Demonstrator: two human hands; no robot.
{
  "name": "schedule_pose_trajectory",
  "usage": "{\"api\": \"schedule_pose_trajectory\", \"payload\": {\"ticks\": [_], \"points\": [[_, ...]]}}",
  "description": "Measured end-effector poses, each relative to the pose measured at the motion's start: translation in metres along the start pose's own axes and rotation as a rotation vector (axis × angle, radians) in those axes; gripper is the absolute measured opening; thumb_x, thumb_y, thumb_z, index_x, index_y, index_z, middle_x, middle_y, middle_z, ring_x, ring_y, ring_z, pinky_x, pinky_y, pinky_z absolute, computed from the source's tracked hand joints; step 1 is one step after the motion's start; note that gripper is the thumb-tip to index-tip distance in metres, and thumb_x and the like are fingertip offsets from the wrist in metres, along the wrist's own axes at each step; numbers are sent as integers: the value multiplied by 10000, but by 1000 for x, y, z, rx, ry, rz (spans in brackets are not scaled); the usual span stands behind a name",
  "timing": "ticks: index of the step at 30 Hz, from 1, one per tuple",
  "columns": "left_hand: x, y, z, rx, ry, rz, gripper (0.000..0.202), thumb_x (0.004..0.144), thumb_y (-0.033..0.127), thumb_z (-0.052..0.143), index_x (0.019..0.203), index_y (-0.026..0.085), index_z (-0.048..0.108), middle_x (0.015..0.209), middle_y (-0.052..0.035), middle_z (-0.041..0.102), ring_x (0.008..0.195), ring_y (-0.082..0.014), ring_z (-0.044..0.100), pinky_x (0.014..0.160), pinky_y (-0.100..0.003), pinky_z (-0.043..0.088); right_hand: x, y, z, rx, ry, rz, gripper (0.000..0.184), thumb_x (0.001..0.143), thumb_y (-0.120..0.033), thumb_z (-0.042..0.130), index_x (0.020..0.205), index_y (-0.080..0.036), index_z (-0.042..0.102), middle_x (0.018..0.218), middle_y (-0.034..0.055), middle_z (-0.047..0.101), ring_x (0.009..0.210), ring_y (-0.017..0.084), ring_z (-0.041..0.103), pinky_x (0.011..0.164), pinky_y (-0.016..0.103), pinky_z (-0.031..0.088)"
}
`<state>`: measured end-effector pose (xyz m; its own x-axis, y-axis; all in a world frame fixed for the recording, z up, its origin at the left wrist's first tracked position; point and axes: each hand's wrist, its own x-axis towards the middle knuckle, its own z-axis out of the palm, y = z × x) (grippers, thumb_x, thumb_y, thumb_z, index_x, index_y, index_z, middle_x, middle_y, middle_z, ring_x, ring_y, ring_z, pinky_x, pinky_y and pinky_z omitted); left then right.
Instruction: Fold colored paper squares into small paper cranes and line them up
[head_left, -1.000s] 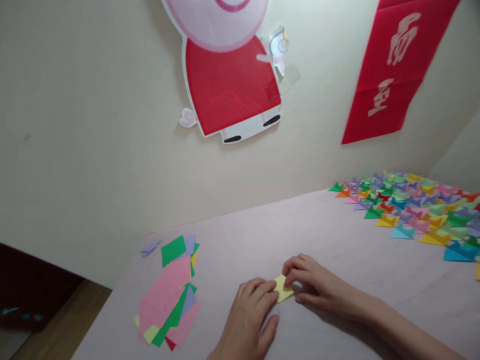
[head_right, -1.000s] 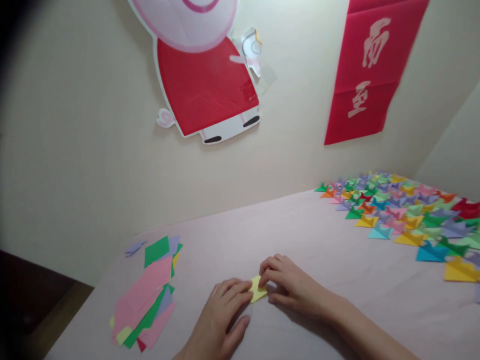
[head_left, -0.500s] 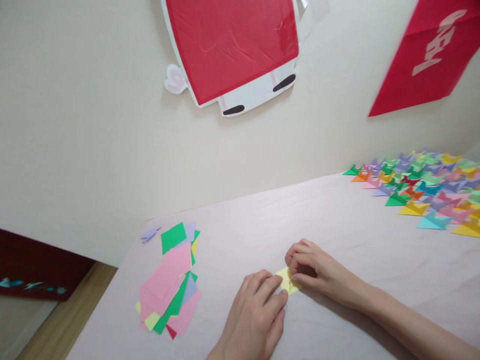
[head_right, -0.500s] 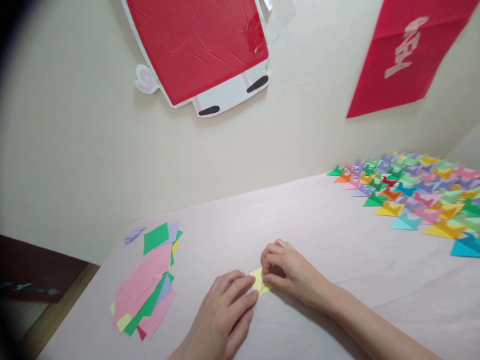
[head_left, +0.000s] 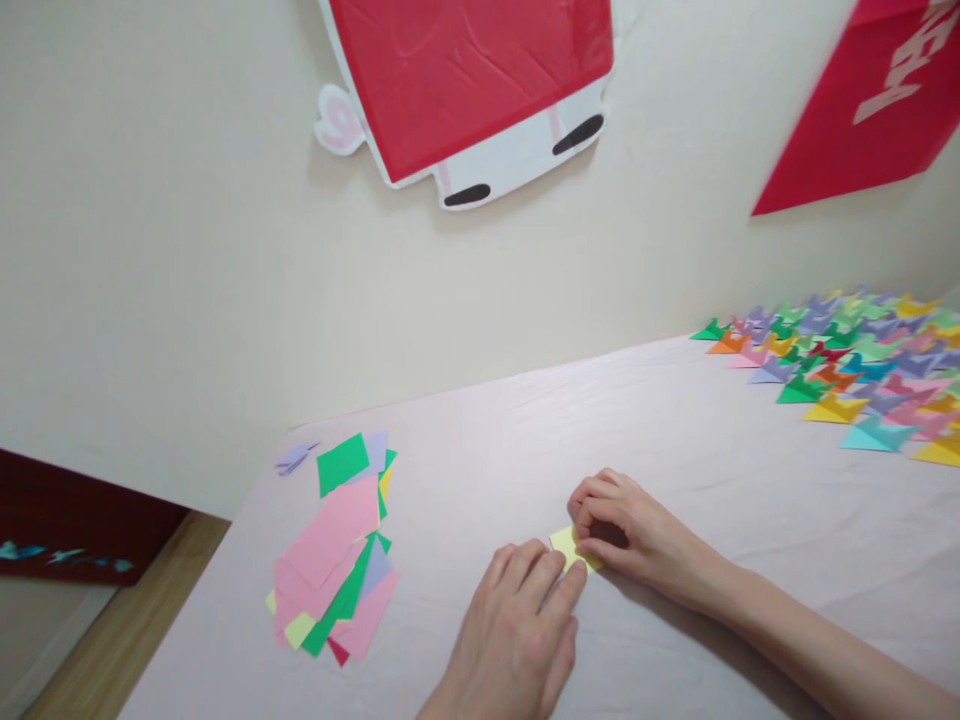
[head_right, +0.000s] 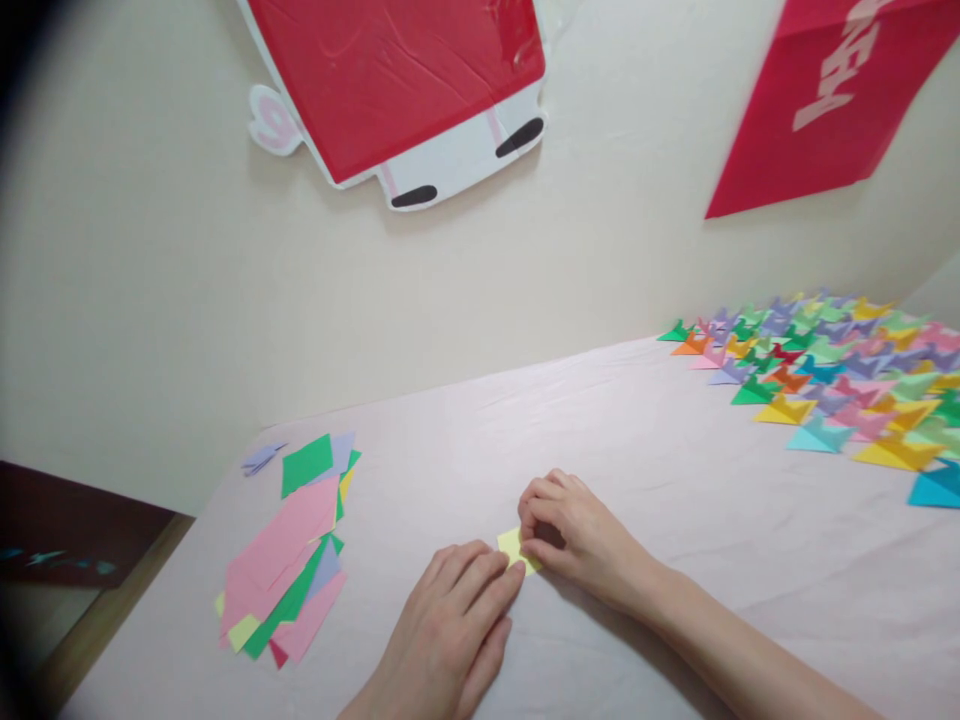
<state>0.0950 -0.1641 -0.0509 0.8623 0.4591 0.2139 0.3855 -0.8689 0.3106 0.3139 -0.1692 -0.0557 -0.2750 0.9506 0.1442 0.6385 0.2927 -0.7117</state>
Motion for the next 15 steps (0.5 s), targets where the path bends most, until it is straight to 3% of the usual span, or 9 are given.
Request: {"api": "schedule_pose_trajectory", "payload": {"ticks": [15], "points": [[-2,1,3,2,-37,-20,435,914,163,502,1348,175,495,1208,-78,602,1144,-275,487,982,-433,417,0,0,2,-10,-3,8,144,843,-112,626,734,-201,598,888,22,647,897,203,517,814,345,389]]}}
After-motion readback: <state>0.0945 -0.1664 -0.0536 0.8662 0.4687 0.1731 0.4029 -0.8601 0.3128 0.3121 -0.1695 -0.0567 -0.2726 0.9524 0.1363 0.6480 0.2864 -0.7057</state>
